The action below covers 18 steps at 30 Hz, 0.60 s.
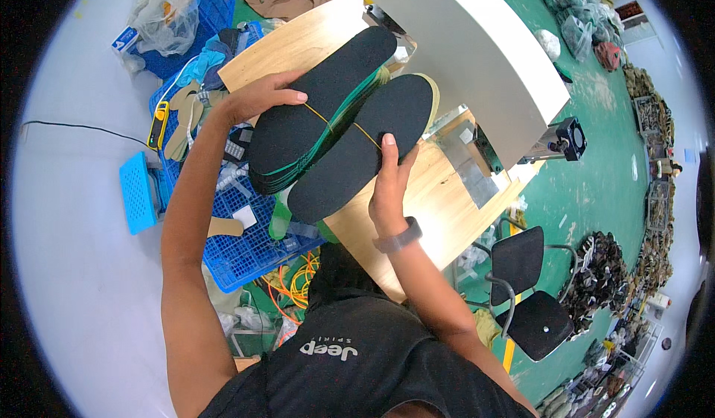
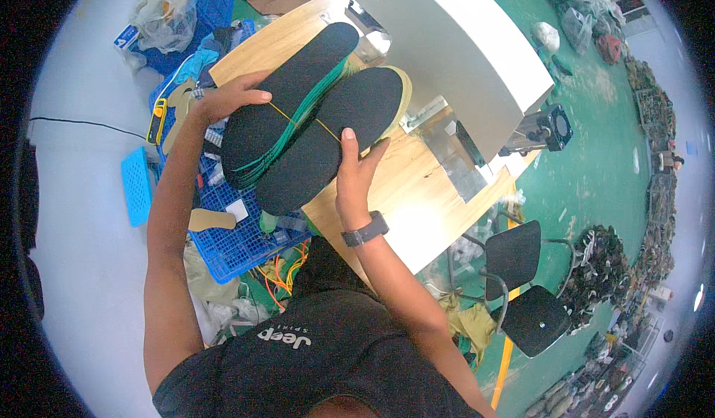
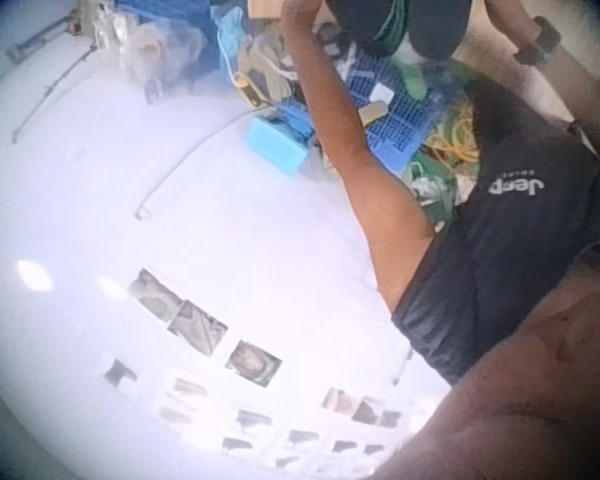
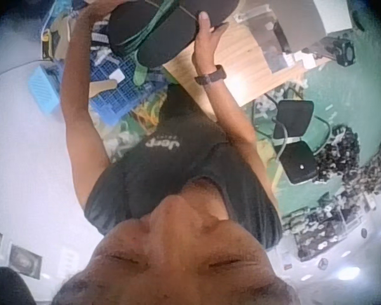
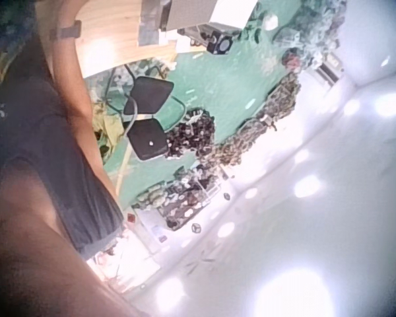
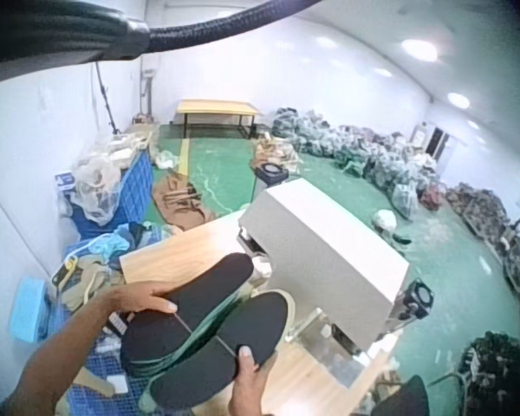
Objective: The person applies labels to a stack of green and black shoe soles using a manual press and cuts the label strip with scissors. They then move to a large pile of soles on the floor, picking through them and stacking specific pairs together.
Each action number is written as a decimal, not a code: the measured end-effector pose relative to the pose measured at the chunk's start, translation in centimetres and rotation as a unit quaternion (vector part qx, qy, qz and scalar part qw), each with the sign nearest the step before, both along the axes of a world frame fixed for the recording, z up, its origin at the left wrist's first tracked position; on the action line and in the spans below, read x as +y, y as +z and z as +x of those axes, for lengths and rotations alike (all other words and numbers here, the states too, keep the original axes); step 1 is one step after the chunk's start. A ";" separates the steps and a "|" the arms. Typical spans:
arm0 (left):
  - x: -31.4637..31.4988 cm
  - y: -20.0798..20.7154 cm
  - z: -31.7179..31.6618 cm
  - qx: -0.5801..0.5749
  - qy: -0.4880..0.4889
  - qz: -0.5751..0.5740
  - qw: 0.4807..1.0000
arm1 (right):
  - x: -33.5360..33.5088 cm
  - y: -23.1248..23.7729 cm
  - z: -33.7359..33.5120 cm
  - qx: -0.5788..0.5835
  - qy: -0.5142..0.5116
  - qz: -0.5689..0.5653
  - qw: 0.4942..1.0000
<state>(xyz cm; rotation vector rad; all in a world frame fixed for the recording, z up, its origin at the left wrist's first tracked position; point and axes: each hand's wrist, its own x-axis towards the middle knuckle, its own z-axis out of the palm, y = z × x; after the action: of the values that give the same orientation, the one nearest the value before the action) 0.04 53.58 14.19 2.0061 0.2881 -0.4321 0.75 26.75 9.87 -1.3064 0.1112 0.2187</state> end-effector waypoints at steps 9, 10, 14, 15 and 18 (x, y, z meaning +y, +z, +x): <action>-4.9 2.1 0.4 -0.144 0.008 0.209 0.967 | 3.6 1.1 -0.8 -0.083 -0.036 -0.093 0.992; -4.9 2.4 0.5 -0.151 0.016 0.216 0.965 | 3.9 0.8 -0.4 -0.088 -0.032 -0.101 0.990; -4.6 2.7 0.7 -0.158 -0.008 0.256 0.954 | 3.3 0.5 0.0 -0.114 -0.002 -0.143 0.983; -4.8 2.4 0.7 -0.173 -0.004 0.253 0.952 | 2.7 0.5 0.0 -0.109 0.001 -0.147 0.983; -5.4 3.2 0.9 -0.258 -0.060 0.411 0.873 | 0.8 -0.1 0.5 -0.102 0.027 -0.124 0.987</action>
<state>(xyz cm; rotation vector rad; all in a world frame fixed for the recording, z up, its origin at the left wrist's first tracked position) 0.98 48.15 17.42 2.8872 -0.0096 0.2231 1.21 27.51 9.74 -1.5727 -0.0727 0.1183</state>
